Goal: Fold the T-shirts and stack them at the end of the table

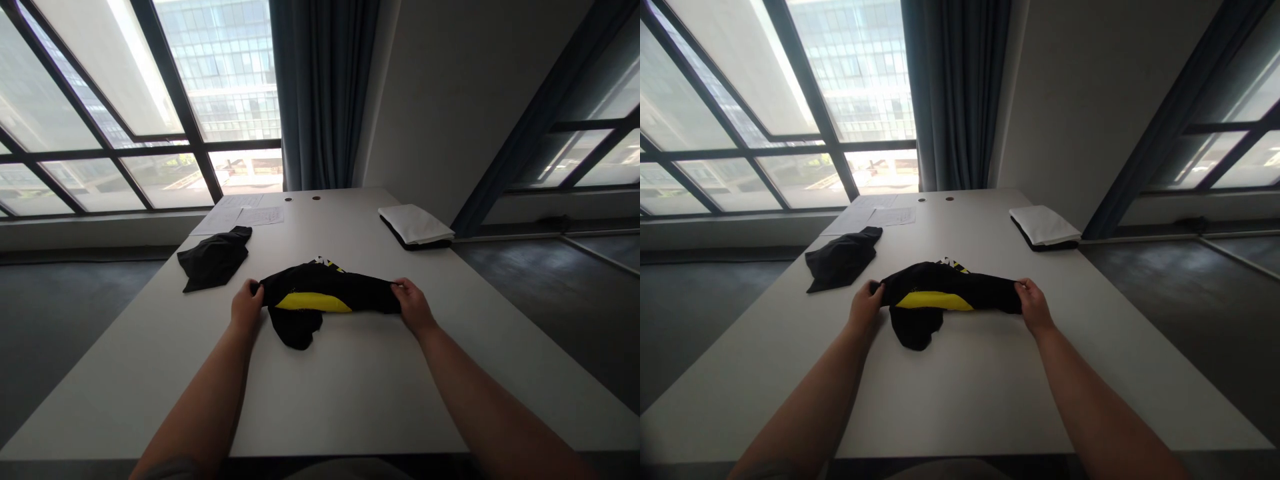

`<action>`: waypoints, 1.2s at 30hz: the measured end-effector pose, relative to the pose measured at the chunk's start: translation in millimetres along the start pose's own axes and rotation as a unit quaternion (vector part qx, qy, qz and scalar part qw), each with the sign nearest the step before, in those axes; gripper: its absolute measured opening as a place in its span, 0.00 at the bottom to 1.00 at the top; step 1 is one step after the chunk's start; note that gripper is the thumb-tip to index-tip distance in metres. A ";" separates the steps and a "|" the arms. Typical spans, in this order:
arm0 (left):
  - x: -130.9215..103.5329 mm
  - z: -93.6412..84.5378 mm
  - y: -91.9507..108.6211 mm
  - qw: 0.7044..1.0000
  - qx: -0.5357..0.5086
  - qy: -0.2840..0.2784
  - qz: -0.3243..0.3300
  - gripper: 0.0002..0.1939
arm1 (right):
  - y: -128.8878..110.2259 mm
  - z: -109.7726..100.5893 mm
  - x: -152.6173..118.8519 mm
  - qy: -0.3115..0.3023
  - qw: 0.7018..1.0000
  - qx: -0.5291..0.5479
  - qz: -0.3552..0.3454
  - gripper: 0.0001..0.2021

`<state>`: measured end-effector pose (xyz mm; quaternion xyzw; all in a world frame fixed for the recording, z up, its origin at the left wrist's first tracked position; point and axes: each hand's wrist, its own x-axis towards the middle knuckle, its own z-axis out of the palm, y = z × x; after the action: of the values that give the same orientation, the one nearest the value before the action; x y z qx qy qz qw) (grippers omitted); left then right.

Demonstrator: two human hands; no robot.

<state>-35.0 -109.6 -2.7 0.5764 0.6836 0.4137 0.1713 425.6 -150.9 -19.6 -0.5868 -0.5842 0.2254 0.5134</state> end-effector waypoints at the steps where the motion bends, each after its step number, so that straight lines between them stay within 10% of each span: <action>1: -1.3 -0.3 2.2 0.999 0.041 0.002 0.016 0.09 | -3.1 1.3 -1.6 -0.010 1.000 -0.009 -0.006 0.18; 6: -10.1 4.3 16.2 0.981 0.103 -0.025 0.161 0.24 | -27.6 8.2 -11.3 -0.153 0.985 -0.033 -0.077 0.17; 14: -18.7 19.5 19.6 0.964 0.164 -0.134 0.160 0.38 | -47.6 14.7 -27.1 -0.307 0.941 -0.075 -0.119 0.22; 21: -17.6 22.1 12.2 0.959 0.165 -0.118 0.196 0.13 | -47.4 16.5 -23.3 -0.317 0.917 -0.120 -0.210 0.07; 30: -34.2 13.0 43.0 0.942 0.170 -0.081 0.278 0.05 | -13.5 -6.1 1.0 -0.055 0.911 -0.365 -0.186 0.06; 36: -61.0 14.0 75.1 0.928 0.158 -0.114 0.319 0.07 | -0.2 -3.4 2.2 -0.015 0.906 -0.407 -0.116 0.13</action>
<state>40.4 -161.6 31.4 0.8268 0.4964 0.2643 0.0136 428.9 -150.1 -17.4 -0.6692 -0.6969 -0.0846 0.2437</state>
